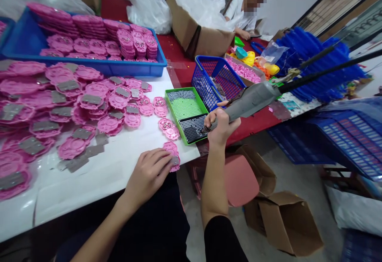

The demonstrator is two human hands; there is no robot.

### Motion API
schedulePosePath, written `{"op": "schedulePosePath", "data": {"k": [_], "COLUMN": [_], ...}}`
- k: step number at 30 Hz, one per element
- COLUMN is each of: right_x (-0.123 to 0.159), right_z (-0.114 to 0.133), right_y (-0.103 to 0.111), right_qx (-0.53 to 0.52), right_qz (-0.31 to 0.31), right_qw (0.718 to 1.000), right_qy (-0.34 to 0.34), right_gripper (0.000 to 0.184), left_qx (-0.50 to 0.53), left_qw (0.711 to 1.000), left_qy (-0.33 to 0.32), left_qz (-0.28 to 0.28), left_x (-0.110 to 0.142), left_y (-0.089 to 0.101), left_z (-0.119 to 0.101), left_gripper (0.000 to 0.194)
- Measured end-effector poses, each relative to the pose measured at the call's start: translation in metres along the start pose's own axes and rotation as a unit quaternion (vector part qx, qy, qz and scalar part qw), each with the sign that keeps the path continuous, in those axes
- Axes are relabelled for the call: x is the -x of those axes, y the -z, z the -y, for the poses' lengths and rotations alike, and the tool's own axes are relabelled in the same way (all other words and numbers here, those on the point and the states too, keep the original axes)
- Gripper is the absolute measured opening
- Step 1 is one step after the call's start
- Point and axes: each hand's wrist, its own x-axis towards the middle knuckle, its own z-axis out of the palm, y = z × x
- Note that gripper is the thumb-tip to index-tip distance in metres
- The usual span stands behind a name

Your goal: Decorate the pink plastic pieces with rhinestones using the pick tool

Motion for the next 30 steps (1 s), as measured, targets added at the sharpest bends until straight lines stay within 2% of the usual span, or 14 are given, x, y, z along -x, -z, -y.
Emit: {"op": "schedulePosePath", "data": {"k": [3,7,11,15,22,27,30], "right_x": [0.007,0.025,0.041,0.052,0.056,0.057,0.059], "right_z": [0.009,0.022,0.033,0.040,0.047,0.053,0.055], "right_y": [-0.003,-0.007,-0.012,-0.015,-0.015,-0.015,-0.014], "right_qx": [-0.025,-0.072,-0.101,-0.119,-0.105,-0.077,-0.067], "right_qz": [0.016,0.065,0.117,0.152,0.137,0.103,0.105], "right_qw": [1.000,0.995,0.988,0.981,0.985,0.992,0.992], "right_qy": [0.001,-0.009,-0.004,-0.008,0.002,-0.005,-0.002], "right_gripper": [0.011,0.014,0.012,0.011,0.011,0.011,0.012], "left_qx": [0.036,0.061,0.068,0.084,0.127,0.130,0.134], "left_qw": [0.999,0.995,0.994,0.993,0.986,0.985,0.984], "left_qy": [0.027,0.059,0.045,0.035,0.055,0.064,0.071], "left_qz": [-0.026,-0.055,-0.068,-0.079,-0.096,-0.098,-0.098], "left_x": [-0.004,-0.022,-0.040,-0.044,-0.032,-0.031,-0.030], "left_y": [0.000,-0.006,-0.019,-0.028,-0.027,-0.025,-0.025], "left_z": [-0.001,-0.007,-0.012,-0.013,-0.009,-0.011,-0.013], "left_gripper": [0.015,0.021,0.025,0.013,0.013,0.014,0.014]}}
